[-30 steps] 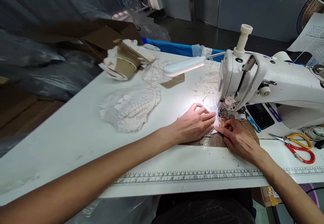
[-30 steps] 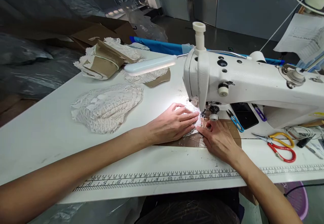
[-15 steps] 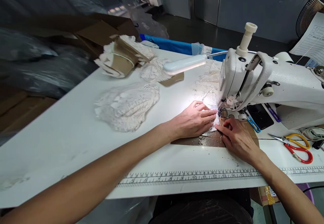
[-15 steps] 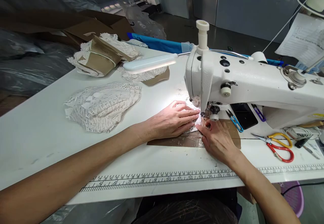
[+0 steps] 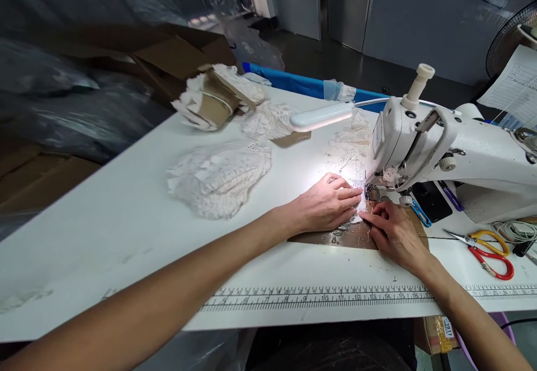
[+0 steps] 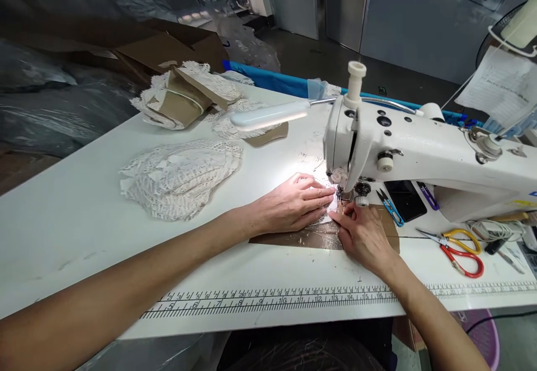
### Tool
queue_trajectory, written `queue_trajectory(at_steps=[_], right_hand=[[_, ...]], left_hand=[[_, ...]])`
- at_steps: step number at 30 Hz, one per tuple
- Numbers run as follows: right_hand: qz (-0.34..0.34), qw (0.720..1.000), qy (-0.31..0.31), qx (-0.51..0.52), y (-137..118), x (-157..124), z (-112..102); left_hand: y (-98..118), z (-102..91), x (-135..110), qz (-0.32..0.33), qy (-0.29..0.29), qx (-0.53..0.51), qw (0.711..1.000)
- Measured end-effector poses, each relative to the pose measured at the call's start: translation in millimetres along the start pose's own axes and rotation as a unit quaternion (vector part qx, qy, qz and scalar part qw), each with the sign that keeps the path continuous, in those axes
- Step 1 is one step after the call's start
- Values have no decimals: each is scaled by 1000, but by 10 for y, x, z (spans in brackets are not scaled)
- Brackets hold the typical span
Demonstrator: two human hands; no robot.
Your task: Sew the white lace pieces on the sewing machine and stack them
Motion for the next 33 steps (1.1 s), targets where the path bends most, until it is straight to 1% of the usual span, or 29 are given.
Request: queue_trajectory(at_steps=[6, 10, 12, 15, 18, 20, 24, 27, 33], right_hand=[[20, 999, 20, 31, 37, 4, -18], [12, 998, 43, 38, 28, 9, -27], [5, 998, 53, 40, 21, 9, -27], [1, 997, 60, 43, 22, 9, -25], [2, 997, 60, 41, 25, 7, -27], [0, 998, 57, 35, 22, 5, -29], [-3, 999, 46, 12, 8, 0, -29], [-5, 999, 38, 0, -1, -4, -26], [11, 1000, 14, -9, -2, -4, -21]], left_hand=[[-16, 36, -5, -1, 11, -20, 1000], [-24, 28, -4, 4, 32, -15, 999], [-25, 19, -2, 10, 38, -4, 999], [-20, 17, 6, 22, 29, 35, 999], [-10, 19, 16, 29, 17, 67, 997], [-4, 24, 22, 26, 11, 69, 997], [-6, 37, 26, 6, 1, 29, 1000], [-13, 35, 25, -3, 5, 7, 1000], [5, 16, 19, 17, 10, 51, 999]])
Point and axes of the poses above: each hand's wrist, its own x-axis towards the middle knuckle, its own z-axis out of the palm, y = z × x, the point moved 5 cm from there along x, towards the middle knuckle, and after that the axes turned 6 degrees about x, right-handed, at the moved point
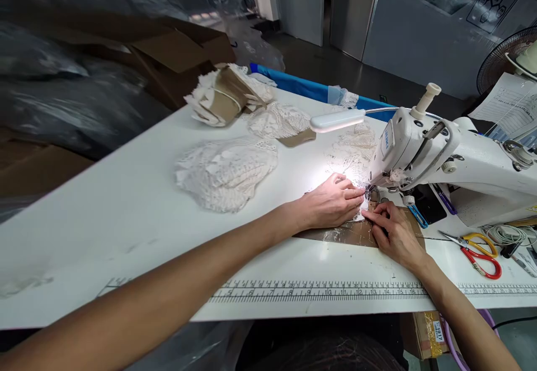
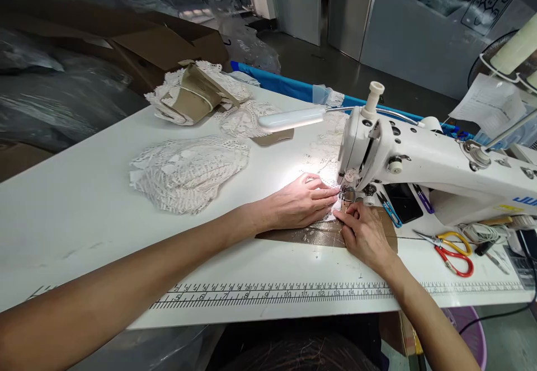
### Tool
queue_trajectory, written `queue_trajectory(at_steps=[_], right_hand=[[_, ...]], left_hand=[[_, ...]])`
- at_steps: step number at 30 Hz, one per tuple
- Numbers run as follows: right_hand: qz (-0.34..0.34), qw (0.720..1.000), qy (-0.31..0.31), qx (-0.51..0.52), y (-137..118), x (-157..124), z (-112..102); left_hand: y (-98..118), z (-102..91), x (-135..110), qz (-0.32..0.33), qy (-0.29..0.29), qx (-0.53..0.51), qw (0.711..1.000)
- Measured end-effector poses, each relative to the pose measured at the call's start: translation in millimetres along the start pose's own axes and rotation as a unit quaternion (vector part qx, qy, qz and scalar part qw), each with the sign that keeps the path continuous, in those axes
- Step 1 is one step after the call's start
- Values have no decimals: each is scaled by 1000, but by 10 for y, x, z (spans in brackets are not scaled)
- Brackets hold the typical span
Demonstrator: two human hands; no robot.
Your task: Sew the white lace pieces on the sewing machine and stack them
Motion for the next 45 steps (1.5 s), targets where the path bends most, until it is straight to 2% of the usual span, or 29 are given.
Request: queue_trajectory(at_steps=[11, 16, 23, 30, 40, 45], right_hand=[[13, 1000, -24, 6, 0, 1, 0], [10, 999, -33, -8, -20, 6, -4], [9, 999, -43, -32, -29, 35, 9], [13, 998, -32, -47, -3, 58, 50], [54, 995, -58, -59, 122, 117, 136], [79, 996, -34, 21, 193, 82, -3]], left_hand=[[84, 0, 13, 26, 24, 8, 999], [71, -53, 0, 18, 22, -29, 999], [63, -24, 3, 7, -23, -28, 999], [54, 25, 20, 1, -40, 16, 999], [30, 65, 57, -45, -73, 53, 995], [64, 77, 78, -91, -76, 43, 992]])
Point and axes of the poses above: each hand's wrist, its own x-axis towards the middle knuckle, its own z-axis out of the palm, y = z × x, the point moved 5 cm from there along x, towards the middle knuckle, and after that the axes turned 6 degrees about x, right-handed, at the moved point
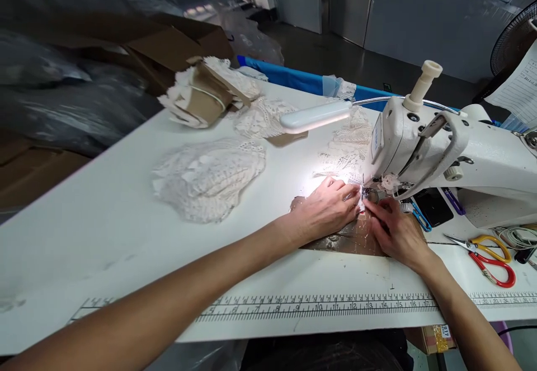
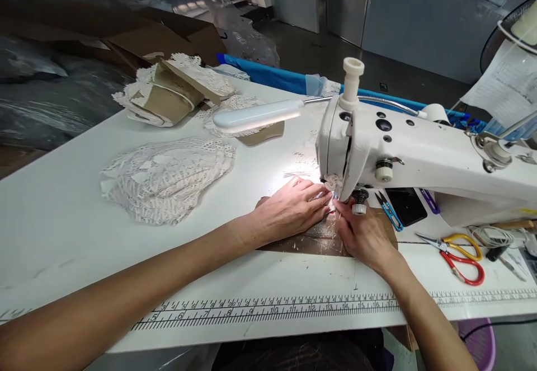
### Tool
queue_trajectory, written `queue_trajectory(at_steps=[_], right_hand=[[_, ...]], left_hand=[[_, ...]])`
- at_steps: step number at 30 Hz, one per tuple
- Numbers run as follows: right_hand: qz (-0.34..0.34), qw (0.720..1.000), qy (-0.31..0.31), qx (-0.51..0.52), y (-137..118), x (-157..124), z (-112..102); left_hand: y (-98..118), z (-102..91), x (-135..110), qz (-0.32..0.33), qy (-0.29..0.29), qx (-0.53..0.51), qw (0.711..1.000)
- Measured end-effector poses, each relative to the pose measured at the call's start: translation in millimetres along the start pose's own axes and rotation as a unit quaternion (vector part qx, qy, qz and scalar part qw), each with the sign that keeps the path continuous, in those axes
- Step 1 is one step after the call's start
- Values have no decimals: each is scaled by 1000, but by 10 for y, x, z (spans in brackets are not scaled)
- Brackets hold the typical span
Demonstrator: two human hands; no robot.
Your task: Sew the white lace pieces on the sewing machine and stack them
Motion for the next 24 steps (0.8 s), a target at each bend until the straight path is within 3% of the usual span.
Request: queue_trajectory(at_steps=[5, 10, 12, 15, 21, 24], right_hand=[[35, 991, 45, 120, 85, -39, -179], [61, 989, 56, 125, 117, -21, -175], [73, 990, 49, 112, 112, -18, -148], [66, 992, 38, 98, 56, -21, -122], [-59, 998, 21, 2, -172, -13, -29], [-77, 996, 2, -42, -185, 0, 52]], left_hand=[[-73, -89, -23, -21, 1, -52, 998], [-182, -190, -76, 120, 23, -151, 981], [-206, -144, -66, 133, 24, -178, 975], [-225, -52, -19, 72, 35, -216, 973], [-283, -36, 6, -111, 69, -270, 954], [-289, -62, -8, -126, 71, -282, 948]])
Point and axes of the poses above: each hand's wrist, its own x-axis towards the middle knuckle, its own z-axis out of the palm, y = z × x, the point moved 5 cm from there along x, towards the middle knuckle, and after that the axes turned 6 degrees about x, right-handed, at the moved point
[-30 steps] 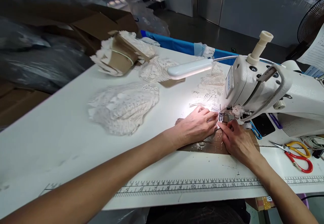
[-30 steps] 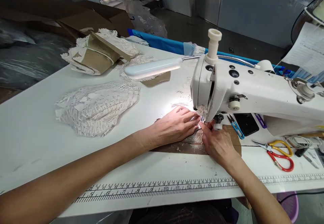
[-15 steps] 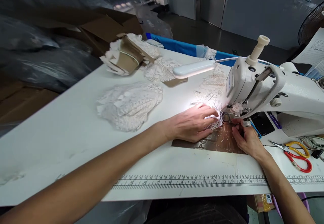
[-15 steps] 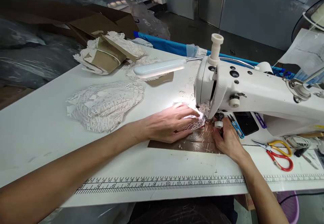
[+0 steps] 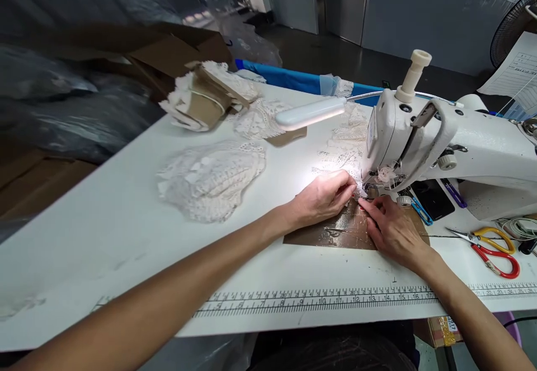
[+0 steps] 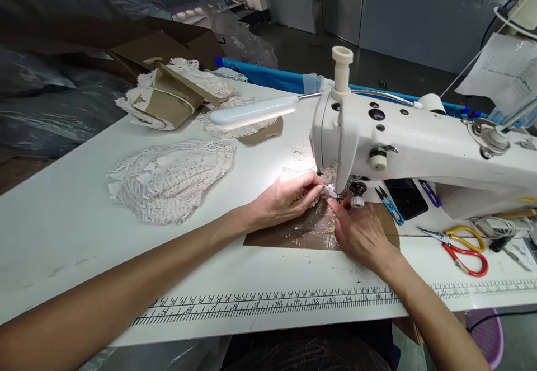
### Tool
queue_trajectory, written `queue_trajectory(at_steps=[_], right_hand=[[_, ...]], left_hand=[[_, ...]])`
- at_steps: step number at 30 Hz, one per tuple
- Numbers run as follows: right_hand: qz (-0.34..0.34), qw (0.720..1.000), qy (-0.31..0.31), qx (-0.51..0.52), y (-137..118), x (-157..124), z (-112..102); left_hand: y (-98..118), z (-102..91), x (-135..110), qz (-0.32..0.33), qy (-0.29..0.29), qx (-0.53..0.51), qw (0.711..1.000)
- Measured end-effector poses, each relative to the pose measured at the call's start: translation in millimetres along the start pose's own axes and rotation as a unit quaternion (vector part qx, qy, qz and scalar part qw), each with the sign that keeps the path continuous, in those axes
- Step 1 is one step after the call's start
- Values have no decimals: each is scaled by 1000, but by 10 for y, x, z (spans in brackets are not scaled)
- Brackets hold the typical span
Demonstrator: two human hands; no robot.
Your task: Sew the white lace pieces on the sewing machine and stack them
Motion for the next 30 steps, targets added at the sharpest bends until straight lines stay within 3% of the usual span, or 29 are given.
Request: queue_trajectory(at_steps=[4, 9, 20, 25, 30], right_hand=[[6, 1000, -11, 24, 25, -19, 25], [20, 996, -16, 80, 19, -54, -34], [46, 994, -35, 92, 39, -69, -6], [44, 993, -23, 111, 71, -80, -22], [56, 966, 48, 249, 198, -95, -162]], left_hand=[[76, -5, -43, 88, -22, 14, 996], [147, 56, -107, 194, -30, 103, 975], [214, 26, -102, 207, 72, 125, 968], [243, 88, -98, 230, 37, 157, 960], [285, 84, -116, 239, -17, 175, 955]])
Point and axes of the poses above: each hand's wrist, its own x-axis towards the middle knuckle, its own z-axis out of the palm, y = z × x, the point moved 5 cm from there along x, towards the middle knuckle, and after that the axes turned 6 degrees about x, right-handed, at the moved point
